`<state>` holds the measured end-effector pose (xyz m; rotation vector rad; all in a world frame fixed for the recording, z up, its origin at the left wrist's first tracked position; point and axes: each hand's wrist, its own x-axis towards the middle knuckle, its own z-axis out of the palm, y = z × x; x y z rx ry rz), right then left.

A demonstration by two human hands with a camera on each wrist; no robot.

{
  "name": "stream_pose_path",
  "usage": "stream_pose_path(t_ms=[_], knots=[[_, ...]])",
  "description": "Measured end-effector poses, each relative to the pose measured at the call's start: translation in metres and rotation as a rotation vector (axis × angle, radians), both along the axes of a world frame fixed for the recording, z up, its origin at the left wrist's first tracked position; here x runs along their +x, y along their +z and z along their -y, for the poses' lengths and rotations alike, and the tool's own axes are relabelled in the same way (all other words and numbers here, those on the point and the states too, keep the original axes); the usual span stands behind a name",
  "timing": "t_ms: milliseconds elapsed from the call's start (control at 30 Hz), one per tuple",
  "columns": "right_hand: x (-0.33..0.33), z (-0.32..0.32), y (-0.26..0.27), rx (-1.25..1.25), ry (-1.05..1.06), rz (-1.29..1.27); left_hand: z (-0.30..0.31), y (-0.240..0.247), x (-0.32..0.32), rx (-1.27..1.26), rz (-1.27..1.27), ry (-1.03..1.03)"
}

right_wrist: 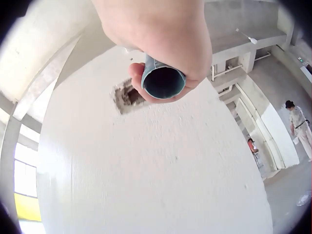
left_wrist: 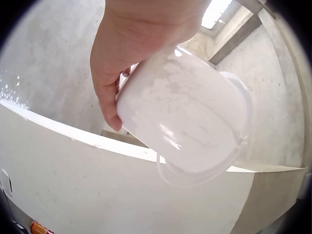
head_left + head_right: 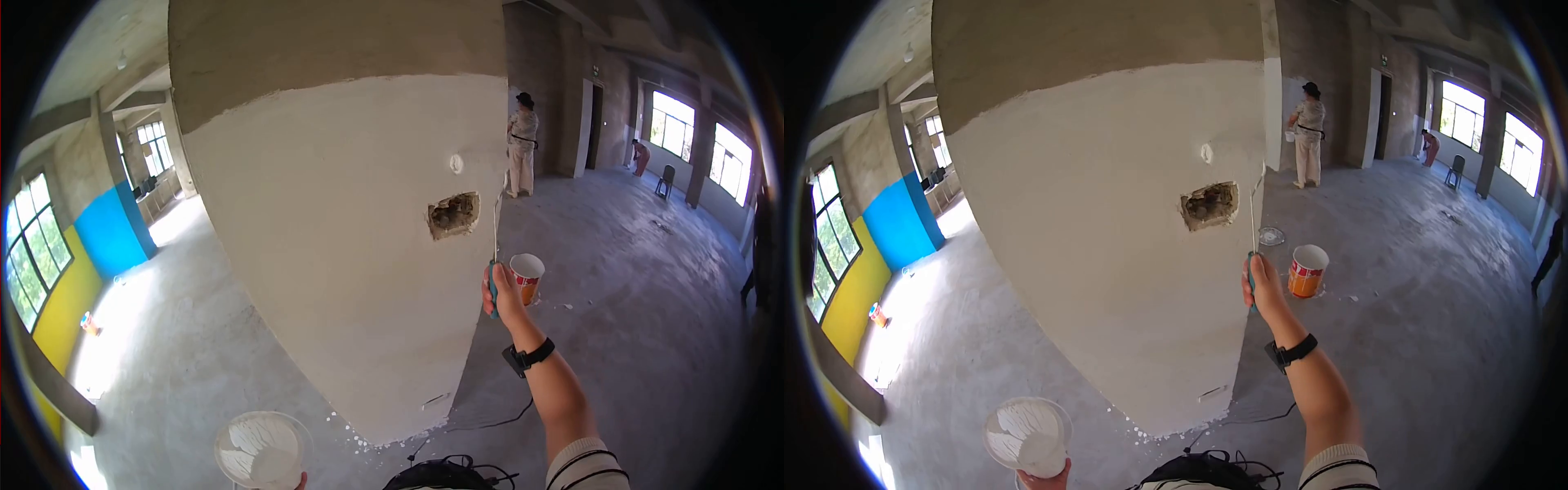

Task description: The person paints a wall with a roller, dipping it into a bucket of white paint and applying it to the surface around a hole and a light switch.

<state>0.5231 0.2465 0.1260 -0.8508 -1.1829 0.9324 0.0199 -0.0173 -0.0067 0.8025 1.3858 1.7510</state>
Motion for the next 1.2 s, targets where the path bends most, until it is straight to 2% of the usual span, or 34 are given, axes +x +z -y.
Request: stream_pose_path(t_ms=[67, 100, 167, 200, 267, 300, 367, 400, 467, 500, 567, 600, 667, 700, 767, 800, 867, 900, 967, 1100, 1167, 1200], knots=[[0.000, 0.006, -0.011, -0.030, 0.007, 0.008, 0.000, -0.005, -0.006, 0.086, 0.488, -0.085], [0.002, 0.007, -0.010, -0.029, 0.008, 0.009, 0.000, -0.004, -0.004, 0.086, 0.489, -0.083], [0.004, 0.010, -0.007, -0.066, -0.026, -0.002, 0.000, 0.001, -0.001, 0.018, -0.265, -0.057], [0.006, 0.011, -0.002, -0.065, -0.026, -0.002, -0.001, 0.001, -0.002, 0.019, -0.265, -0.056], [0.014, 0.007, 0.016, -0.039, -0.043, 0.047, -0.002, 0.001, -0.007, 0.122, 0.604, -0.133], [0.017, 0.006, 0.028, -0.029, -0.028, 0.047, -0.002, 0.005, -0.006, 0.126, 0.603, -0.133], [0.020, 0.002, 0.052, -0.009, -0.030, 0.060, -0.001, 0.014, -0.002, 0.161, 0.815, -0.148], [0.022, -0.002, 0.066, 0.010, -0.035, 0.075, -0.002, 0.004, -0.003, 0.168, 0.817, -0.149], [0.028, -0.016, 0.094, 0.047, -0.026, 0.089, -0.002, -0.022, -0.008, 0.082, 0.098, -0.084], [0.030, -0.021, 0.106, 0.076, -0.019, 0.101, -0.002, -0.015, -0.004, 0.088, 0.096, -0.085], [0.028, -0.024, 0.138, 0.092, -0.016, 0.091, 0.003, 0.006, 0.007, 0.025, -0.509, -0.022], [0.026, -0.024, 0.145, 0.102, -0.010, 0.085, 0.002, 0.009, 0.005, 0.028, -0.512, -0.021], [0.024, -0.027, 0.139, 0.106, -0.012, 0.082, 0.000, 0.013, 0.002, 0.153, 0.850, -0.149], [0.023, -0.029, 0.132, 0.107, -0.012, 0.084, -0.001, 0.015, 0.003, 0.151, 0.848, -0.150], [0.020, -0.031, 0.100, 0.091, -0.036, 0.089, -0.003, 0.016, 0.012, 0.048, 0.581, -0.058], [0.019, -0.030, 0.080, 0.073, -0.060, 0.096, -0.003, 0.014, 0.016, 0.044, 0.582, -0.061], [0.021, -0.028, 0.042, 0.095, -0.081, 0.139, -0.003, 0.010, 0.021, -0.011, -0.077, 0.037], [0.021, -0.024, 0.027, 0.090, -0.081, 0.140, -0.002, 0.005, 0.019, -0.016, -0.076, 0.036], [0.020, -0.011, -0.001, 0.025, -0.055, 0.110, 0.001, -0.007, 0.012, -0.026, -0.258, 0.068], [0.014, 0.017, -0.035, -0.064, -0.088, 0.114, -0.001, -0.001, 0.013, -0.001, -0.364, 0.065], [0.019, 0.019, -0.026, -0.072, -0.078, 0.099, -0.003, 0.013, 0.024, 0.041, -0.047, 0.071], [0.019, 0.022, -0.018, -0.086, -0.065, 0.078, -0.003, 0.013, 0.024, 0.046, -0.042, 0.070]])
